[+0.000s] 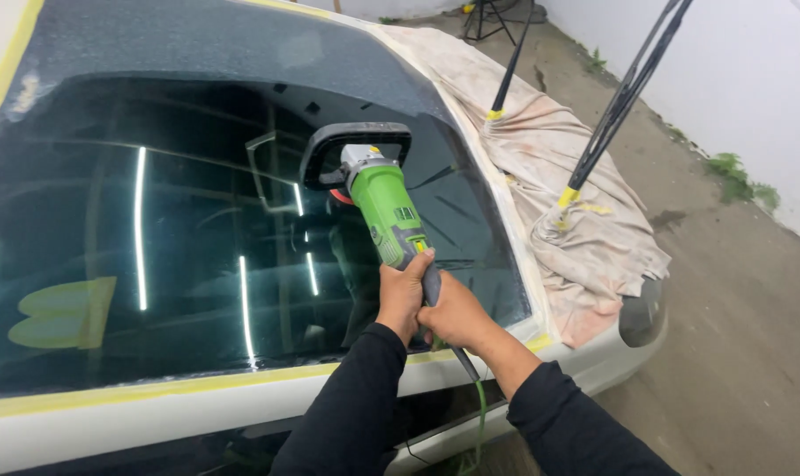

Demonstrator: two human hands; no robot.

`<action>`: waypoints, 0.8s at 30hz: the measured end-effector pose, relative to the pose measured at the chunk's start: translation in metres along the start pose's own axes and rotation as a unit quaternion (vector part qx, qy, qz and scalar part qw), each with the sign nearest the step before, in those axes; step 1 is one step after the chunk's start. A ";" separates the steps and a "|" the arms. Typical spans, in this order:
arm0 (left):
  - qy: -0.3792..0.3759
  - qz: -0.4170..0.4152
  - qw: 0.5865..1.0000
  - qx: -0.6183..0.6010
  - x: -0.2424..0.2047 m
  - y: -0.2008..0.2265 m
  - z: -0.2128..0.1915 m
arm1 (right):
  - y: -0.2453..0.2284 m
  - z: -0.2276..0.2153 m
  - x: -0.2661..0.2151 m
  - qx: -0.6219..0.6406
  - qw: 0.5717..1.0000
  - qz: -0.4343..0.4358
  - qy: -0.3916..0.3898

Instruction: The person uses a green angle grinder to grind the surface of a car's rear window area. The person moves the tool across the glass and the surrounding painted frame, removing material and creating dust. The task is performed in a workshop setting with the car partially covered by a cloth.

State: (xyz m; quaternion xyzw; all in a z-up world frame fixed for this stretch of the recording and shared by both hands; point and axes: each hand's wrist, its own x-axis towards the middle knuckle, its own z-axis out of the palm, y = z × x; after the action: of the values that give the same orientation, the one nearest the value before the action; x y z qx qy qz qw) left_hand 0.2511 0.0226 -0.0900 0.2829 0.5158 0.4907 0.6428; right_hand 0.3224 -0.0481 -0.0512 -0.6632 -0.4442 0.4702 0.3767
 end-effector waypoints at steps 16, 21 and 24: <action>-0.154 -0.135 0.972 0.115 -0.040 -0.150 0.082 | 0.129 -0.079 -0.047 0.110 0.970 0.128 0.172; -0.149 -0.137 0.974 0.105 -0.053 -0.137 0.077 | 0.111 -0.072 -0.057 0.133 0.969 0.121 0.172; -0.134 -0.118 0.981 0.075 -0.064 -0.103 0.063 | 0.113 -0.067 -0.050 0.125 0.978 0.098 0.138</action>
State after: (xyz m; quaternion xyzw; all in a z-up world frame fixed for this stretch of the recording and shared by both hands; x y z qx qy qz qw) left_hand 0.3463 -0.0646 -0.1358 0.3309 0.4903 0.3288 0.7363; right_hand 0.4046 -0.1366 -0.1219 -0.7096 -0.2592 0.4604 0.4662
